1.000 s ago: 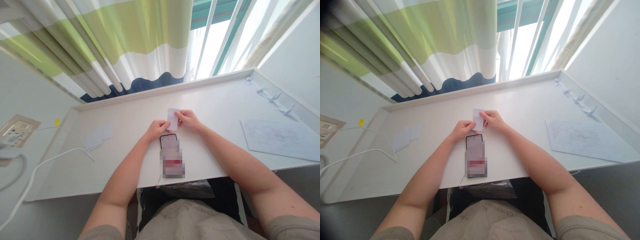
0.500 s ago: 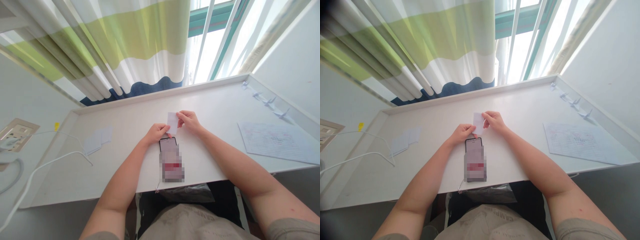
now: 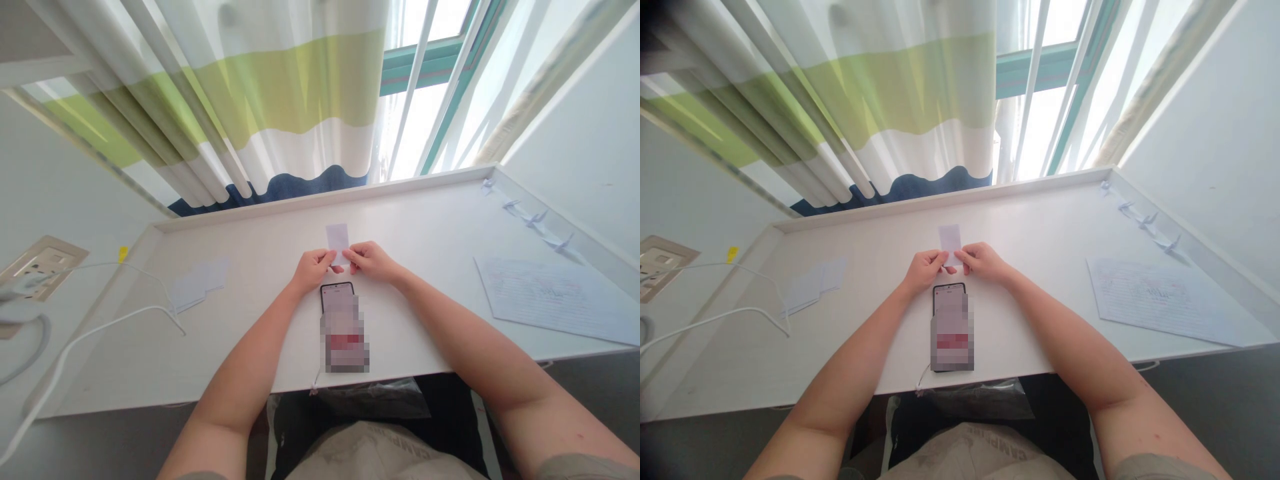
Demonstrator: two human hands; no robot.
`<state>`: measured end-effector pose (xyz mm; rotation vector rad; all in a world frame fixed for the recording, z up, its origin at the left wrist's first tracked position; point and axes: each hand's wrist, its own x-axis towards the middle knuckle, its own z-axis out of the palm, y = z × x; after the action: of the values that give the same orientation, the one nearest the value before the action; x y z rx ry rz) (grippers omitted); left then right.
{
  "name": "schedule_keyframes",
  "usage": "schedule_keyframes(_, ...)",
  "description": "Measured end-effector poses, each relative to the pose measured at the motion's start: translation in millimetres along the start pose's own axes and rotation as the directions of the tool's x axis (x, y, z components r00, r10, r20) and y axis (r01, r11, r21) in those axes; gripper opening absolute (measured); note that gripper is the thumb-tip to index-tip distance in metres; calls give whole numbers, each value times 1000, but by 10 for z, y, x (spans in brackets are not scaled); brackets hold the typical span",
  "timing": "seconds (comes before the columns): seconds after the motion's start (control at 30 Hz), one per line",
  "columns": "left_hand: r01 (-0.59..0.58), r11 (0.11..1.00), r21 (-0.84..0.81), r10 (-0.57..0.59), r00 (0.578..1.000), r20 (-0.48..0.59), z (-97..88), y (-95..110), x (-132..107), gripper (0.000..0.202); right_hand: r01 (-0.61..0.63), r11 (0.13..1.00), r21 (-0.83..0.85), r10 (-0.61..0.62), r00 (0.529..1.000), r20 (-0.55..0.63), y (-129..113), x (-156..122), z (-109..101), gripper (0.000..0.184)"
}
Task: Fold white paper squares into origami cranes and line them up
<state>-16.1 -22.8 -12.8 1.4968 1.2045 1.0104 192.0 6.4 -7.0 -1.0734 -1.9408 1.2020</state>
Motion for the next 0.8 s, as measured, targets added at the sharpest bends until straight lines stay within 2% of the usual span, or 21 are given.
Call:
schedule_keyframes(0.23, -49, 994, -101, 41, 996, -79, 8, -9, 60, 53, 10, 999, -37, -9, 1000, 27, -19, 4, 1, 57)
schedule_keyframes(0.37, -69, 995, -78, 61, 993, -102, -13, -35, 67, 51, 12, 999, 50, -15, 998, 55, 13, 4, 12, 58)
schedule_keyframes(0.5, -55, 997, -54, 50, 995, -82, -15, -56, 58, 48, 11, 994, 112, -11, 1000, 4, 36, 9, 22, 61)
schedule_keyframes(0.63, -34, 999, -35, 32, 998, -61, -12, -45, 47, 45, 7, 986, 167, -1, 999, -32, 27, 11, 8, 56)
schedule_keyframes(0.8, -24, 1000, -17, 23, 1000, -19, -15, -1, 24, 46, 23, 968, 250, -18, 1000, -20, 21, 30, -2, 57)
